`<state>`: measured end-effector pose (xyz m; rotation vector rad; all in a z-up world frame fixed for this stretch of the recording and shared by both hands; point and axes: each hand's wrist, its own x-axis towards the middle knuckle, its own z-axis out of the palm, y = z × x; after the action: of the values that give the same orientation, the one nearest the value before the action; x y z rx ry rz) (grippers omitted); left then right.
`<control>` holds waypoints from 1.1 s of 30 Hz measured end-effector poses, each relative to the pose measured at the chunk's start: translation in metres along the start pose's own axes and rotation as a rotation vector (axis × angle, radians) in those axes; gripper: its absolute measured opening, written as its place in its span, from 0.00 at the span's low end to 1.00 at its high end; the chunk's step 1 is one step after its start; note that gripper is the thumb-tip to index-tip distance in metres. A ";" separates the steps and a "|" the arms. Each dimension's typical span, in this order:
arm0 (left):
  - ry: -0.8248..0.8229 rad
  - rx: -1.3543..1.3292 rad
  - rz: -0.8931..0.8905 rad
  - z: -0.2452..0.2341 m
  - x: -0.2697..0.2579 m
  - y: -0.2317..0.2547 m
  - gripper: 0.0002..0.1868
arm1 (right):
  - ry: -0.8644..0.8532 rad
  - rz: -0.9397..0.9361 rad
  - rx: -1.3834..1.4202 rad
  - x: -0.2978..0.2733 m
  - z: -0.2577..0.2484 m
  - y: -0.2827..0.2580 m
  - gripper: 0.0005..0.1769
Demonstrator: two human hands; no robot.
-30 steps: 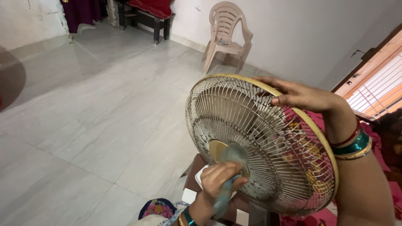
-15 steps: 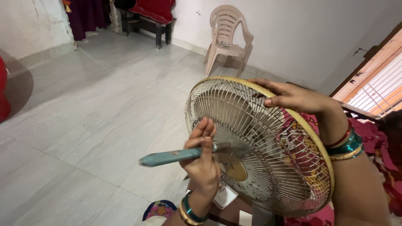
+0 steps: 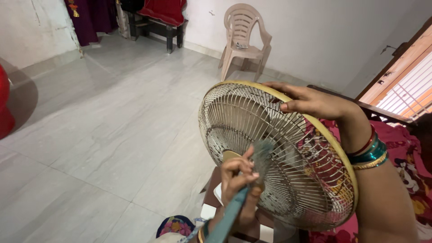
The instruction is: The person cleans a table fan by hand using a brush. The person wipes the front and back grilles and the fan blades with the brush, moving the fan to reach different parts.
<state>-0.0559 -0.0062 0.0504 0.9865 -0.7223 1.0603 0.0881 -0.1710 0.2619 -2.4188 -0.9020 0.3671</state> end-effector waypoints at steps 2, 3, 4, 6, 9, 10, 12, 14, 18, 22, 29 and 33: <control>0.034 -0.231 -0.011 -0.005 0.009 -0.017 0.11 | -0.004 -0.009 0.003 0.000 0.001 -0.001 0.51; 0.050 -0.347 -0.012 -0.007 0.012 -0.025 0.11 | -0.004 -0.016 0.002 0.001 0.001 -0.001 0.51; -0.019 -0.384 0.008 -0.011 0.014 -0.029 0.09 | 0.001 -0.012 -0.007 0.001 0.001 -0.001 0.51; -0.161 -0.453 0.043 -0.018 0.016 -0.035 0.06 | 0.008 -0.004 -0.019 0.000 0.001 0.002 0.52; -0.178 -0.356 0.081 -0.019 -0.004 -0.038 0.06 | 0.010 -0.043 -0.018 -0.005 -0.001 0.008 0.52; -0.226 -0.279 0.094 -0.023 -0.012 -0.042 0.05 | 0.010 -0.038 -0.016 -0.006 -0.001 0.010 0.52; -0.323 -0.126 0.116 -0.037 -0.026 -0.055 0.04 | 0.011 -0.027 -0.010 -0.011 -0.002 0.014 0.52; -0.407 -0.106 -0.149 -0.051 -0.038 -0.061 0.01 | 0.008 -0.054 0.014 -0.013 -0.002 0.016 0.52; -0.425 -0.148 -0.431 -0.062 -0.029 -0.042 0.06 | 0.018 0.024 0.004 -0.010 -0.001 0.012 0.52; -0.329 -0.262 0.021 -0.038 0.009 -0.025 0.07 | -0.010 0.012 -0.083 -0.009 0.003 0.008 0.51; -0.306 -0.189 -0.145 -0.019 0.008 -0.030 0.05 | 0.022 0.017 -0.072 -0.009 0.004 0.011 0.54; -0.300 -0.084 -0.596 -0.037 -0.009 -0.021 0.04 | 0.039 0.045 -0.019 -0.009 0.005 0.008 0.55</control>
<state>-0.0381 0.0209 0.0216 1.2024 -0.6468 0.3651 0.0839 -0.1803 0.2538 -2.4585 -0.8393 0.3278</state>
